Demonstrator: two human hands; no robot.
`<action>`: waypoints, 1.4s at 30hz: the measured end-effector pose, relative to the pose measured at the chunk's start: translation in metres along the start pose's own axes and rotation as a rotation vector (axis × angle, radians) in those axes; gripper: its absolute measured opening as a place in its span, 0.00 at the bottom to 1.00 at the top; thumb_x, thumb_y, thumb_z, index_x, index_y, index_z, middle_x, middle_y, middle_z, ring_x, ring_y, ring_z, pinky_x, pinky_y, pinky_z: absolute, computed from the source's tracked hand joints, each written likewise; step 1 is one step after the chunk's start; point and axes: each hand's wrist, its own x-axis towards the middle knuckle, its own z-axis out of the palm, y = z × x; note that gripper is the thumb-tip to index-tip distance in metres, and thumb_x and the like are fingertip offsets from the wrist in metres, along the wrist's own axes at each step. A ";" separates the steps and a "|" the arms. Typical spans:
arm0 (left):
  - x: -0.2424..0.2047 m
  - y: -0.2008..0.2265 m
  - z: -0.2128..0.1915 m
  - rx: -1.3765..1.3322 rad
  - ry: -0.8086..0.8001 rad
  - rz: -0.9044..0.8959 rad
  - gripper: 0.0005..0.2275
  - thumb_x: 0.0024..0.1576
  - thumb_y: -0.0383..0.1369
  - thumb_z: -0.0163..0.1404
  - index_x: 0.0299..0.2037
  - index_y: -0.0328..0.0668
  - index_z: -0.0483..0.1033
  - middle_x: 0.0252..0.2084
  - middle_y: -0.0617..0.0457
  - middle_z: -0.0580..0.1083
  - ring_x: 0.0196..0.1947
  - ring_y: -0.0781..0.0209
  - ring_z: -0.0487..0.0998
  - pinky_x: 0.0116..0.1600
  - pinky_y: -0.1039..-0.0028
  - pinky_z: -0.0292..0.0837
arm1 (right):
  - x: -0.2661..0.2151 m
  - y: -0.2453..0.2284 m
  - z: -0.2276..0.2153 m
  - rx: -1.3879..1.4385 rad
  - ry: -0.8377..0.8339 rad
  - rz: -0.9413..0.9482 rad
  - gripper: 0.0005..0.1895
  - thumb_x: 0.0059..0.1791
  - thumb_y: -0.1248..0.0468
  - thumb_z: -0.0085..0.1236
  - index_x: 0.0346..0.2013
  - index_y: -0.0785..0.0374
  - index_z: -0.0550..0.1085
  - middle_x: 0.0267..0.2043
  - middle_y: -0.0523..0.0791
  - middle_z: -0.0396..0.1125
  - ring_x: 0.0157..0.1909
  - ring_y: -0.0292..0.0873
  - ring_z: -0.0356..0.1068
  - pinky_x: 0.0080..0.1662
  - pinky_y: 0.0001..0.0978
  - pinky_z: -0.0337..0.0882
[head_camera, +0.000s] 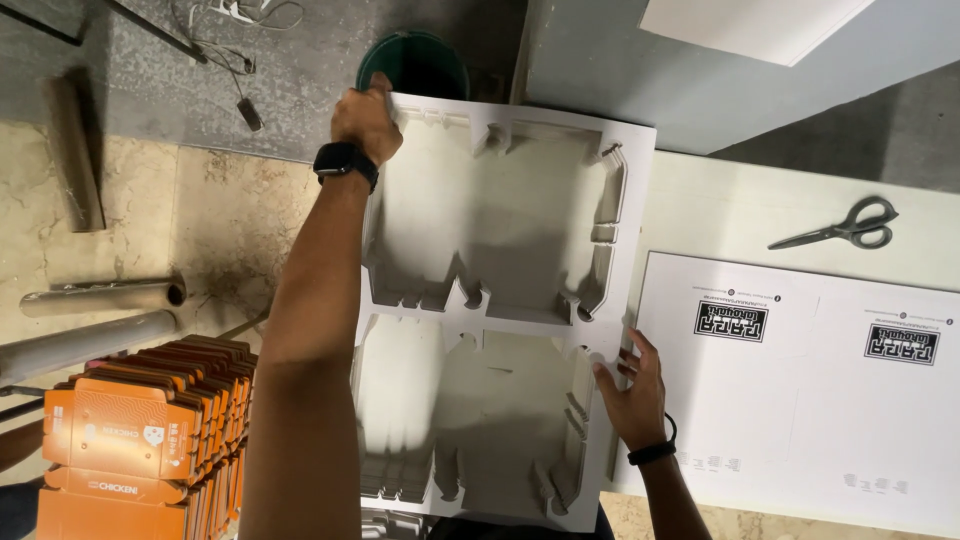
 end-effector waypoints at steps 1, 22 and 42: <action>0.000 -0.002 0.003 0.000 0.002 -0.001 0.19 0.58 0.25 0.48 0.60 0.46 0.64 0.43 0.39 0.74 0.44 0.35 0.79 0.46 0.53 0.80 | 0.002 0.003 0.001 0.000 0.000 -0.003 0.40 0.44 0.57 0.64 0.69 0.57 0.61 0.68 0.49 0.60 0.63 0.51 0.67 0.59 0.42 0.72; -0.021 0.001 -0.003 -0.166 0.096 0.069 0.24 0.57 0.35 0.59 0.57 0.56 0.56 0.46 0.38 0.72 0.39 0.33 0.78 0.46 0.49 0.75 | 0.009 -0.010 0.005 0.051 -0.020 0.005 0.44 0.43 0.46 0.57 0.71 0.56 0.57 0.70 0.47 0.61 0.63 0.53 0.68 0.54 0.45 0.71; -0.025 0.097 0.087 -0.169 0.452 0.033 0.24 0.46 0.34 0.68 0.49 0.55 0.67 0.43 0.47 0.76 0.40 0.36 0.83 0.46 0.49 0.81 | 0.058 -0.001 0.041 0.017 0.078 -0.237 0.40 0.52 0.46 0.56 0.72 0.56 0.52 0.71 0.58 0.48 0.72 0.69 0.51 0.67 0.66 0.56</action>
